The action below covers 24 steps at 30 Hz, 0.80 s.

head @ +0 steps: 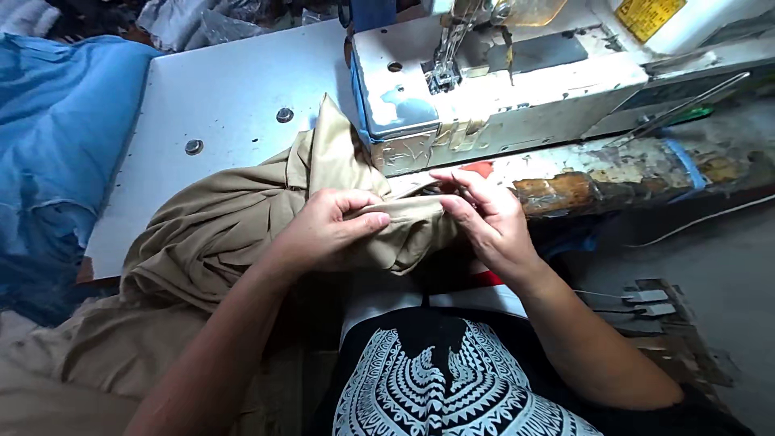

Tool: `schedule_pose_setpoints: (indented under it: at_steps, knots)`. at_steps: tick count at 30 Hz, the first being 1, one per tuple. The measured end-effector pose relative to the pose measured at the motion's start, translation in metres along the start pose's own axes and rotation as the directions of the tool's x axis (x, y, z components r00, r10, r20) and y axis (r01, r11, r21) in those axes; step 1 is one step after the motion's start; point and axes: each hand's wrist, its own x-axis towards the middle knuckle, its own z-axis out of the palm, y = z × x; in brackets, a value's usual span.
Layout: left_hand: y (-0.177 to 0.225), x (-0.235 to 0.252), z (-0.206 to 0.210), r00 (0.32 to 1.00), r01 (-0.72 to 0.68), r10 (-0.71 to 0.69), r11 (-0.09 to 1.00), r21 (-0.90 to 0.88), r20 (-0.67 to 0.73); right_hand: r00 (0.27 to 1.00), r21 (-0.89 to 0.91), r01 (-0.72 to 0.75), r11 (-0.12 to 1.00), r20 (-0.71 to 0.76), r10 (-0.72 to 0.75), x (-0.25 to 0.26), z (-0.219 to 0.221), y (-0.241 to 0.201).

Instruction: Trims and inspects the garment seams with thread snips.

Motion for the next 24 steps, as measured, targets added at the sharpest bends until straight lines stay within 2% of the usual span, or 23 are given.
schedule_pose_setpoints:
  at_steps: [2,5,7,16,19,22,24]
  knots:
    - [0.004,-0.001,-0.003,0.998,0.049,-0.046,0.994,-0.094,0.032,0.995,-0.146,0.101,0.984,0.014,-0.1,0.0,-0.003,-0.004]
    - [0.007,-0.001,-0.003,0.993,0.106,-0.096,0.979,-0.176,0.066,0.967,-0.13,0.255,0.958,0.053,-0.25,-0.001,-0.007,-0.009]
    - [0.009,-0.002,-0.004,0.99,0.131,-0.118,0.971,-0.198,0.081,0.956,-0.105,0.291,0.951,0.076,-0.284,0.001,-0.007,-0.008]
    - [0.007,-0.002,-0.003,0.984,0.162,-0.128,0.937,-0.308,0.126,0.955,0.035,0.284,0.958,0.084,-0.286,0.008,0.009,-0.001]
    - [0.004,-0.001,-0.002,0.981,0.17,-0.126,0.919,-0.355,0.145,0.951,0.115,0.3,0.947,0.04,-0.306,0.009,0.011,-0.001]
    - [0.003,-0.001,-0.003,0.98,0.179,-0.127,0.899,-0.401,0.153,0.974,0.205,0.225,0.953,-0.04,-0.221,0.005,0.006,-0.002]
    - [0.002,-0.001,-0.005,0.98,0.178,-0.12,0.89,-0.42,0.161,0.992,0.241,0.128,0.962,-0.016,-0.128,0.006,-0.001,0.001]
